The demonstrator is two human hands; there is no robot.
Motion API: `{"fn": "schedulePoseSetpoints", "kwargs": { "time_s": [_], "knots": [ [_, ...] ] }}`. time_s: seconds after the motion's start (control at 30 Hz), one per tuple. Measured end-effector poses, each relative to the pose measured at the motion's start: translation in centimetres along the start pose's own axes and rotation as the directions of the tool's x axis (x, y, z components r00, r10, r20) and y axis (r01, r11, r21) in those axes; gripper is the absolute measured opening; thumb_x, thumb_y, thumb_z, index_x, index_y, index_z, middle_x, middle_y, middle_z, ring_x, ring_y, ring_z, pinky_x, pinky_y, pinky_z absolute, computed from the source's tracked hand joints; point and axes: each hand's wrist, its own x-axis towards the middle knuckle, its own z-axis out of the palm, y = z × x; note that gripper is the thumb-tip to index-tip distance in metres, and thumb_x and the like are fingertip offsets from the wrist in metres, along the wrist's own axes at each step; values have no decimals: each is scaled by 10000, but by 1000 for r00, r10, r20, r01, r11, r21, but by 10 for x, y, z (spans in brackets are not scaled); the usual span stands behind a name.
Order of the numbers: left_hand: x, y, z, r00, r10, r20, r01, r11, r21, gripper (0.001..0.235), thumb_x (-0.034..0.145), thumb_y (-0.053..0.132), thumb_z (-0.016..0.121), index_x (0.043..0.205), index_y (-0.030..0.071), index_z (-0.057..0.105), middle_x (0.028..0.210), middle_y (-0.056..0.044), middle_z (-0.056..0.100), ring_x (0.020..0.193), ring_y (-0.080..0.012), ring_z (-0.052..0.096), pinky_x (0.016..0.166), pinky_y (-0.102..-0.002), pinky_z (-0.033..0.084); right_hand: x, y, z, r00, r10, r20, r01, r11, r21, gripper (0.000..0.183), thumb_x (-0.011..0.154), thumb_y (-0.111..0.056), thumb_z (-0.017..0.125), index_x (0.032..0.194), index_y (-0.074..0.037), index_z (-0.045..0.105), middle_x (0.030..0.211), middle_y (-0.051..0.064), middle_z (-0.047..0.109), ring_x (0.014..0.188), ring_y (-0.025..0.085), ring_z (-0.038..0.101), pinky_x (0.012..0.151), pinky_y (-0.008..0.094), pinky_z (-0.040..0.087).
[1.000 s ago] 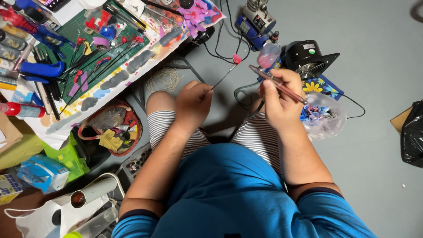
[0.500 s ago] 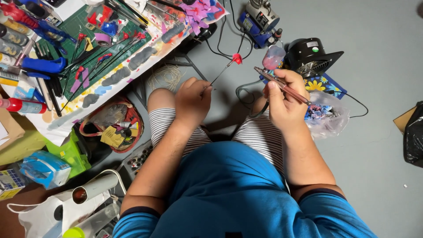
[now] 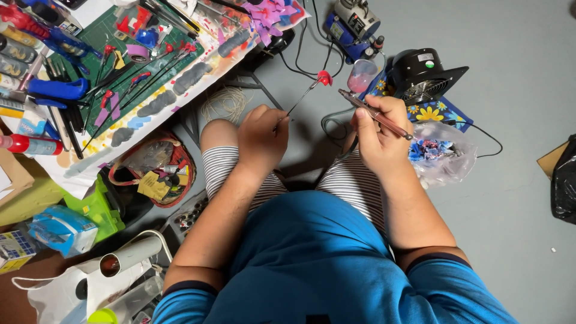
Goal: Airbrushing a small red action figure component while holding it on a mounting stick at a design station.
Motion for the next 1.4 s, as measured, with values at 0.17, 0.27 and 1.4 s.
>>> {"fn": "schedulePoseSetpoints", "kwargs": {
  "time_s": [0.17,0.27,1.4],
  "knots": [
    [1,1,-3,1000,12,1,-12,1000,-9,70,856,78,750,885,132,715,657,-3,515,610,-248,595,571,-365,496,1,1,2,1000,-6,-7,6,1000,27,170,1016,83,685,1156,145,612,677,196,692,560,248,667,572,360,530],
    [3,3,-4,1000,10,9,-10,1000,-12,73,855,73,756,884,130,720,657,8,524,607,-230,597,568,-350,494,3,0,2,1000,-6,-7,6,1000,15,160,1024,84,678,1155,144,609,683,189,693,562,242,665,566,355,523],
    [1,5,-2,997,70,-11,-70,997,37,65,847,84,745,861,132,703,649,6,482,598,-247,582,550,-369,483,4,6,3,1000,11,1,-11,1000,-20,157,1027,60,699,1156,110,625,676,178,695,579,258,671,574,367,520]
  ]
}}
